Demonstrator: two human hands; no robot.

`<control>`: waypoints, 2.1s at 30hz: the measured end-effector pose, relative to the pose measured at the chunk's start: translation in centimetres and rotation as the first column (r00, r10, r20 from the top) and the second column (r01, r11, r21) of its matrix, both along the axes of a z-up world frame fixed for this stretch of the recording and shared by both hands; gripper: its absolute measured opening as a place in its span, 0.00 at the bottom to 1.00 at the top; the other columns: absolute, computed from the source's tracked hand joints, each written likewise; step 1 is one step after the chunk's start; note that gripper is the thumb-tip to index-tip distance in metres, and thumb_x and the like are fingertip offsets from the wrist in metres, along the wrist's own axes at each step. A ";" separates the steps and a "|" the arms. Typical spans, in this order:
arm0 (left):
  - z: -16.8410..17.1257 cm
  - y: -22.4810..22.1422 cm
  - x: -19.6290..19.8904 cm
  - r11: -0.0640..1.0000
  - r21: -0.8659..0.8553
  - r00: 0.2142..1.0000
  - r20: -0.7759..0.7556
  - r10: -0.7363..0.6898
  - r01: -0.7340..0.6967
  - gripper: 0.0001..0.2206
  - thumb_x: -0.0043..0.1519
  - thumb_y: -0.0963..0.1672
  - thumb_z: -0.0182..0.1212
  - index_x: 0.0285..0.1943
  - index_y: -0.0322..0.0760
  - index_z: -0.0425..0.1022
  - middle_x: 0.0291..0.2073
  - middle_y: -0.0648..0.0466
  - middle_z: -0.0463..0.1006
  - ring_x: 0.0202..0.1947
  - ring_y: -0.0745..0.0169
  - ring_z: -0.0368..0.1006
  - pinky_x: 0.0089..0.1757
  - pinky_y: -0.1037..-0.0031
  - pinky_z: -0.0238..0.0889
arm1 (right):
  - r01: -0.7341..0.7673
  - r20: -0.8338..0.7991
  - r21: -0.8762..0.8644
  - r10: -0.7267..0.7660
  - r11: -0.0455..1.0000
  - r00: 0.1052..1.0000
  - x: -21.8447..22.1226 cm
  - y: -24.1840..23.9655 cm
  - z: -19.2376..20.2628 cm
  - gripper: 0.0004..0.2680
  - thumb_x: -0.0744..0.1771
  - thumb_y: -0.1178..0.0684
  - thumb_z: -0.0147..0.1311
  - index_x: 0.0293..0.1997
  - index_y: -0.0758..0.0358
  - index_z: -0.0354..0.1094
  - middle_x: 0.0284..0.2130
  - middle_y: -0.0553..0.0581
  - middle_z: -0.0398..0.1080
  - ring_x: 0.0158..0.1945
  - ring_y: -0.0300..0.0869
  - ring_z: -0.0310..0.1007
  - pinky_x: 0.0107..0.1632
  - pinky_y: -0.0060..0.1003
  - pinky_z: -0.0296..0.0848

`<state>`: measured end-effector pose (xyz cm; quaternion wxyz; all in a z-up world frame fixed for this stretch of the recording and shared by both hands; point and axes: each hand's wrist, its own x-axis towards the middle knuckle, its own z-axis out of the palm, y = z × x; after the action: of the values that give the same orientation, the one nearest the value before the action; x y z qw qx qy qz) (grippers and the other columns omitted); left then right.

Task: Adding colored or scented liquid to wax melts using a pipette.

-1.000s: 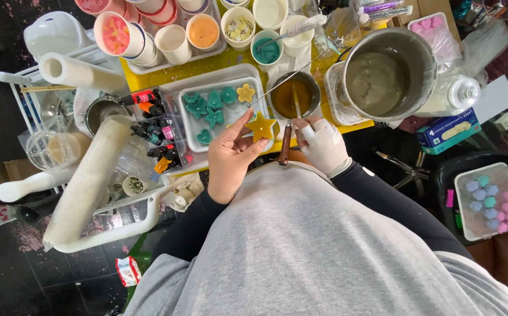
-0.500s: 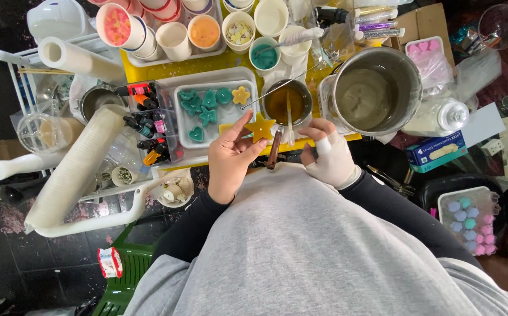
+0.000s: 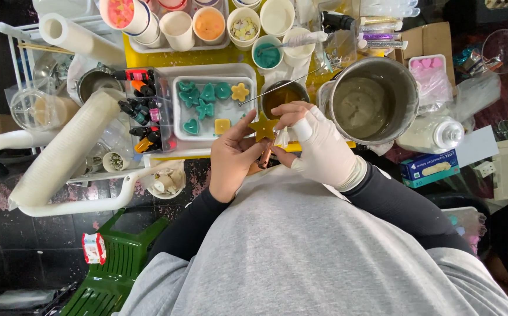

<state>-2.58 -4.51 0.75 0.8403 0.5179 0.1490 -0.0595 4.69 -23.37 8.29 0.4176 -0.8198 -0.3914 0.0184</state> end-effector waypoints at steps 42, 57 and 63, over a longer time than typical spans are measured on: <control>-2.8 7.7 1.7 0.911 0.407 0.992 0.064 -0.105 0.070 0.29 0.62 0.35 0.61 0.75 0.36 0.62 0.60 0.48 0.75 0.46 0.65 0.79 0.44 0.81 0.75 | 0.213 -0.072 -0.039 -0.215 0.976 0.974 -0.9 3.6 -1.2 0.14 0.62 0.61 0.67 0.46 0.62 0.62 0.47 0.59 0.72 0.51 0.53 0.74 0.52 0.43 0.73; -9.0 8.8 8.6 -0.126 0.991 0.965 0.007 -0.264 -0.042 0.23 0.47 0.44 0.77 0.50 0.30 0.76 0.49 0.44 0.68 0.50 0.39 0.66 0.46 0.55 0.65 | 0.328 -0.055 -0.111 -0.336 0.938 0.940 -2.0 3.1 -2.1 0.15 0.62 0.58 0.68 0.46 0.62 0.62 0.46 0.60 0.73 0.48 0.54 0.74 0.48 0.44 0.73; -9.9 8.4 9.4 -0.212 0.977 0.971 -0.043 -0.235 -0.008 0.18 0.49 0.44 0.76 0.43 0.30 0.75 0.47 0.45 0.68 0.50 0.39 0.66 0.45 0.53 0.64 | 0.350 -0.053 -0.110 -0.357 0.930 0.933 -2.0 2.9 -2.4 0.14 0.62 0.59 0.67 0.46 0.62 0.61 0.47 0.60 0.73 0.48 0.53 0.75 0.47 0.44 0.74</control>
<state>6.79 3.94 -9.12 0.1290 0.9904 0.0257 0.0423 2.65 -20.47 5.91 0.3870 -0.8952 -0.2207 -0.0083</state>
